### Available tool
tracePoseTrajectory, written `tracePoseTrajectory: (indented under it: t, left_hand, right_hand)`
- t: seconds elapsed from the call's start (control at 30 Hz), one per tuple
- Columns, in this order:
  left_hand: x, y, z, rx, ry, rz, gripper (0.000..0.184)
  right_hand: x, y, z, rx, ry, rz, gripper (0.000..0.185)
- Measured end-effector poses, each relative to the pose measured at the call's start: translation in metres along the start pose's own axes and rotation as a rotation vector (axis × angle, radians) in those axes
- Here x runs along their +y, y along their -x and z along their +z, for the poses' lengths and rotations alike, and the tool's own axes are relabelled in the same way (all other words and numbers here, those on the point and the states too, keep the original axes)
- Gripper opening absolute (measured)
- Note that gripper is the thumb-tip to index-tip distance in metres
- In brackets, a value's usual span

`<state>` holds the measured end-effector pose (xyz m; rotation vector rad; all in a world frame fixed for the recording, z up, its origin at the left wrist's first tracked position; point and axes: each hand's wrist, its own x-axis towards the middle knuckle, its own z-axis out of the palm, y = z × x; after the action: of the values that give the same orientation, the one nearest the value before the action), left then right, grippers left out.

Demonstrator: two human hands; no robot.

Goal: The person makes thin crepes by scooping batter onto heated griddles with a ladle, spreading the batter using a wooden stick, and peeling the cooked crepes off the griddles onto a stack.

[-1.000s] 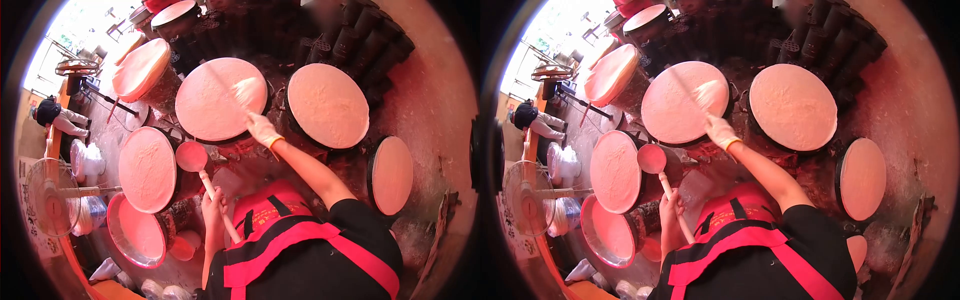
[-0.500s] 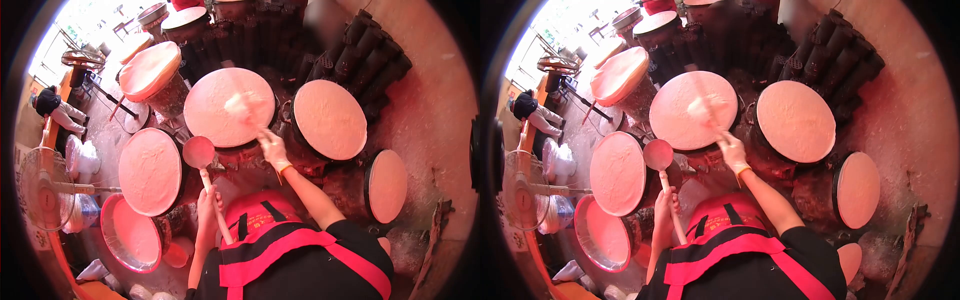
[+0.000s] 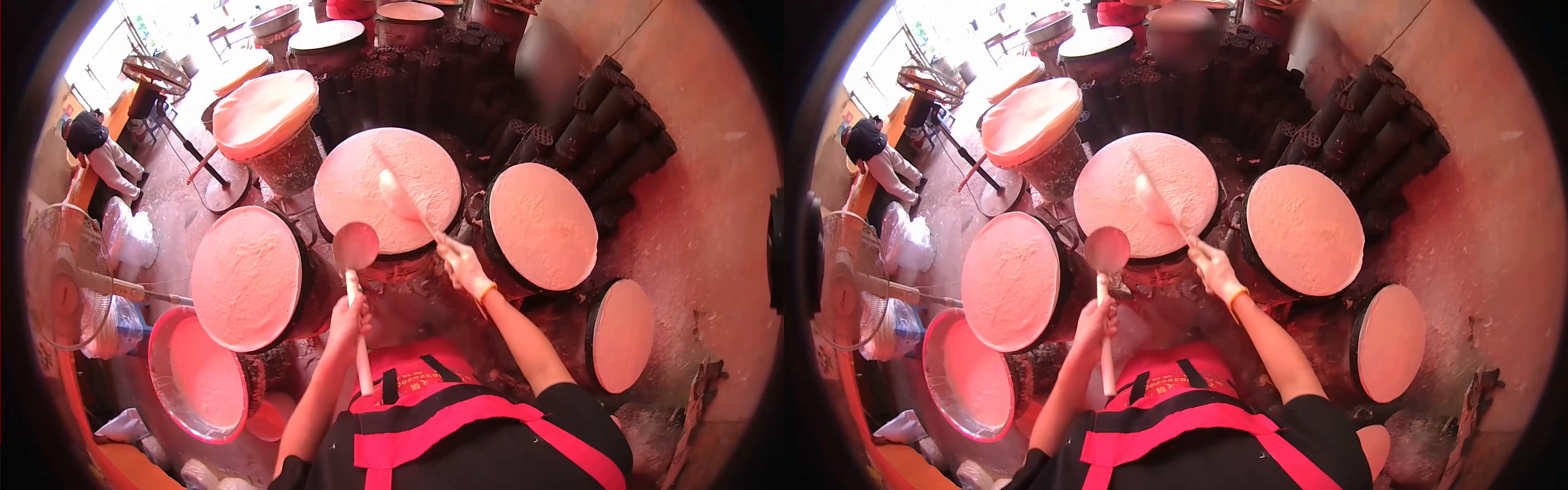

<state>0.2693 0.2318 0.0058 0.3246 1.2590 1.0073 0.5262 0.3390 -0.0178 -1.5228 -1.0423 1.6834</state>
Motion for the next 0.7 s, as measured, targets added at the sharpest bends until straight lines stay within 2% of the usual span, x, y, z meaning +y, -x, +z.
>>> tracePoseTrajectory:
  t: [0.07, 0.13, 0.2, 0.27, 0.33, 0.4, 0.43, 0.47, 0.53, 0.6, 0.63, 0.7]
  left_hand:
    - [0.011, -0.034, 0.002, 0.016, -0.057, 0.045, 0.015]
    - [0.018, -0.078, 0.003, 0.020, -0.157, 0.110, 0.015]
    - [0.020, -0.109, 0.021, 0.063, -0.256, 0.139, 0.013]
    - [0.015, -0.133, 0.042, 0.153, -0.351, 0.086, 0.016]
    - [0.017, -0.122, 0.075, 0.199, -0.263, -0.016, 0.008]
    - [0.011, -0.148, 0.068, -0.038, 0.188, -0.132, 0.007]
    - [0.025, -0.162, 0.056, -0.148, 0.489, -0.324, 0.008]
    - [0.066, -0.117, 0.050, -0.427, 1.053, -0.665, 0.010]
    - [0.083, -0.068, 0.034, -0.371, 0.630, -0.403, 0.013]
    - [0.081, -0.028, 0.026, -0.318, 0.365, -0.221, 0.013]
    - [0.077, -0.022, 0.016, -0.375, 0.411, -0.273, 0.010]
    - [0.080, -0.014, 0.005, -0.342, 0.544, -0.406, 0.010]
  right_hand:
    - [0.009, 0.026, -0.004, 0.011, -0.021, -0.008, 0.042]
    - [0.061, 0.011, -0.008, 0.120, -0.155, -0.190, 0.044]
    - [0.060, 0.019, 0.012, 0.301, -0.266, -0.101, 0.043]
    - [0.062, 0.019, 0.034, 0.170, -0.295, -0.003, 0.039]
    - [0.062, 0.019, 0.053, -0.023, -0.434, 0.071, 0.039]
    - [0.054, 0.018, 0.060, -0.127, -0.483, 0.119, 0.040]
    - [0.042, 0.016, 0.056, -0.096, -0.483, 0.227, 0.041]
    - [0.024, 0.021, 0.047, -0.146, -0.462, 0.186, 0.040]
    - [-0.006, 0.024, 0.029, -0.027, -0.293, 0.071, 0.038]
    - [-0.017, 0.007, 0.008, 0.184, -0.395, -0.005, 0.031]
    - [0.001, -0.006, -0.012, 0.127, -0.280, 0.018, 0.038]
    - [0.062, -0.020, 0.003, 0.150, 0.173, -0.551, 0.041]
